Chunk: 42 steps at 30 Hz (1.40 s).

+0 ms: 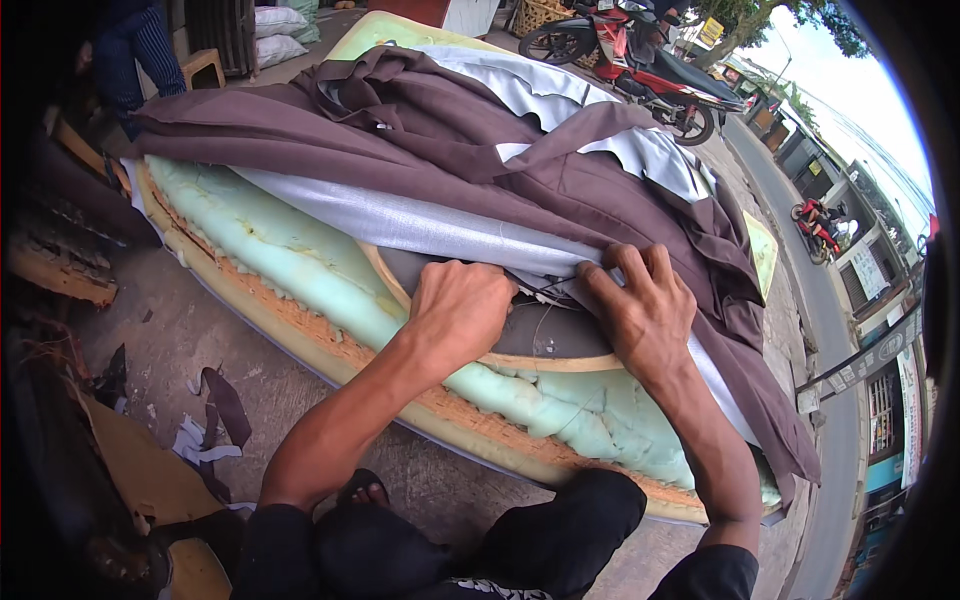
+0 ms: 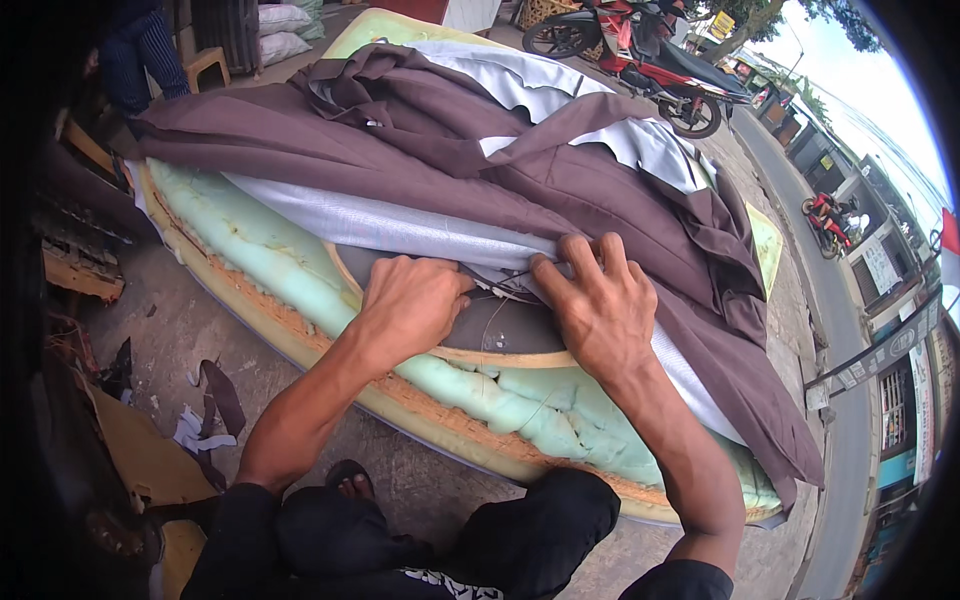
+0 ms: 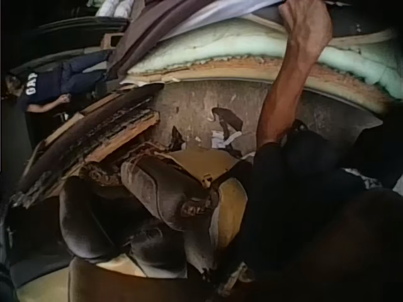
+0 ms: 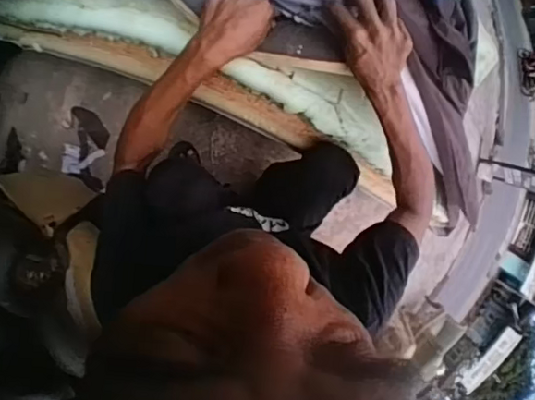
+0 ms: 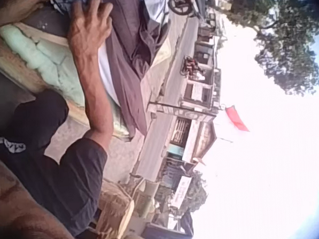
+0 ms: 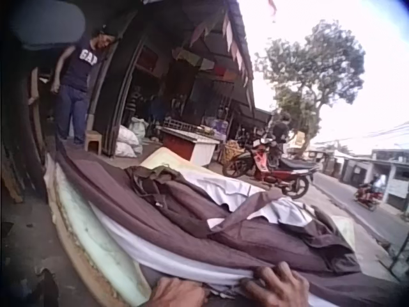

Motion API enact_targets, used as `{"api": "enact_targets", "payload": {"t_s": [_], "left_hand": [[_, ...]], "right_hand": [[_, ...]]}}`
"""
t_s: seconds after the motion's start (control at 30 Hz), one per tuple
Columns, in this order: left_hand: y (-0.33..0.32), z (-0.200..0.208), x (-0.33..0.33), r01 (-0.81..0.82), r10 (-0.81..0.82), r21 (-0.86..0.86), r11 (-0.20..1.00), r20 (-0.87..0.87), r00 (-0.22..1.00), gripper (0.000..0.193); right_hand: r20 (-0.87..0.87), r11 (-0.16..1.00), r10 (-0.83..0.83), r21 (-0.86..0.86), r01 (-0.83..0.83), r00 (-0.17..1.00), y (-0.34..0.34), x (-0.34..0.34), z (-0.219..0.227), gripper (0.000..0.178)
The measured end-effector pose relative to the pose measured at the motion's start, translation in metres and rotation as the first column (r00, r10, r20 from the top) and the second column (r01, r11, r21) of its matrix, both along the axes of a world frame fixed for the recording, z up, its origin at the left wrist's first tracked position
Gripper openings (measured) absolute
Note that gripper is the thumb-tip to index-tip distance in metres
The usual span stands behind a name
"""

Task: The person upholsters a foam cushion by threading and tying cords through the cushion and fabric cover, securing the cover, and pulling and smoothing the fabric over the foam.

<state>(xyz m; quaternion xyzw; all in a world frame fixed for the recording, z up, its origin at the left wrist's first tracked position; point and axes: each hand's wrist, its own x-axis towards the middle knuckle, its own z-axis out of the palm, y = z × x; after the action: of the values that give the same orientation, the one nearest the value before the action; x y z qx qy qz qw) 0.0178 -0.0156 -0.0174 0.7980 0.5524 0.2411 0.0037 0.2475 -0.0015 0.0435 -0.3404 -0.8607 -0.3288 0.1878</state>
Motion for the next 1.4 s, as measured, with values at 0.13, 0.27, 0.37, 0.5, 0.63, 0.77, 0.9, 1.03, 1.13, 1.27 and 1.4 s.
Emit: {"api": "enact_targets", "payload": {"t_s": [0.13,0.27,0.37,0.5,0.63,0.77,0.9,1.03,1.13,1.27,1.4], "left_hand": [[0.011,0.018,0.002,0.02,-0.017,-0.17,0.985,0.015,1.0,0.014],[0.015,0.019,0.002,0.027,0.001,-0.201,0.979,0.136,0.991,0.018],[0.019,0.025,0.007,-0.044,0.099,-0.245,0.969,0.219,0.971,0.019],[0.019,0.02,0.005,0.0,0.058,-0.241,0.971,0.235,0.97,0.019],[0.018,0.014,0.007,-0.033,0.099,-0.245,0.969,0.259,0.961,0.02],[0.021,0.008,0.01,-0.04,0.115,-0.208,0.977,0.366,0.923,0.018],[0.03,0.012,0.013,-0.042,0.042,-0.007,0.999,0.361,0.932,0.014],[0.035,0.007,0.008,0.038,-0.056,0.063,0.997,0.308,0.95,0.013],[0.033,0.006,0.009,0.063,-0.086,0.081,0.995,0.315,0.945,0.013],[0.026,0.017,0.01,0.044,-0.028,-0.051,0.998,0.286,0.958,0.014],[0.013,0.015,0.011,0.057,-0.032,-0.139,0.989,0.178,0.983,0.017]], "right_hand": [[-0.058,1.0,-0.005,-0.008,0.005,0.998,0.005,0.001,-0.001,0.025],[-0.079,1.0,-0.001,-0.019,-0.001,0.997,0.006,0.006,-0.008,0.024],[-0.108,1.0,0.007,-0.015,-0.008,0.994,0.006,0.002,-0.006,0.023],[-0.087,1.0,-0.003,-0.009,0.003,0.996,0.004,0.004,-0.008,0.024],[-0.092,1.0,0.007,0.013,-0.006,0.996,-0.002,0.001,-0.01,0.026],[-0.107,0.998,0.017,0.061,-0.01,0.994,-0.002,-0.001,-0.016,0.027],[-0.152,0.993,-0.024,0.109,0.04,0.988,-0.001,-0.002,-0.012,0.029],[-0.16,0.997,0.016,0.074,-0.004,0.987,-0.004,-0.005,-0.014,0.027],[-0.169,0.994,-0.001,0.104,0.019,0.986,-0.006,-0.007,-0.019,0.029],[-0.141,0.995,-0.079,0.046,0.087,0.987,0.0,-0.013,-0.008,0.035],[-0.126,0.992,-0.127,-0.003,0.128,0.984,0.011,-0.014,-0.006,0.034]]}}
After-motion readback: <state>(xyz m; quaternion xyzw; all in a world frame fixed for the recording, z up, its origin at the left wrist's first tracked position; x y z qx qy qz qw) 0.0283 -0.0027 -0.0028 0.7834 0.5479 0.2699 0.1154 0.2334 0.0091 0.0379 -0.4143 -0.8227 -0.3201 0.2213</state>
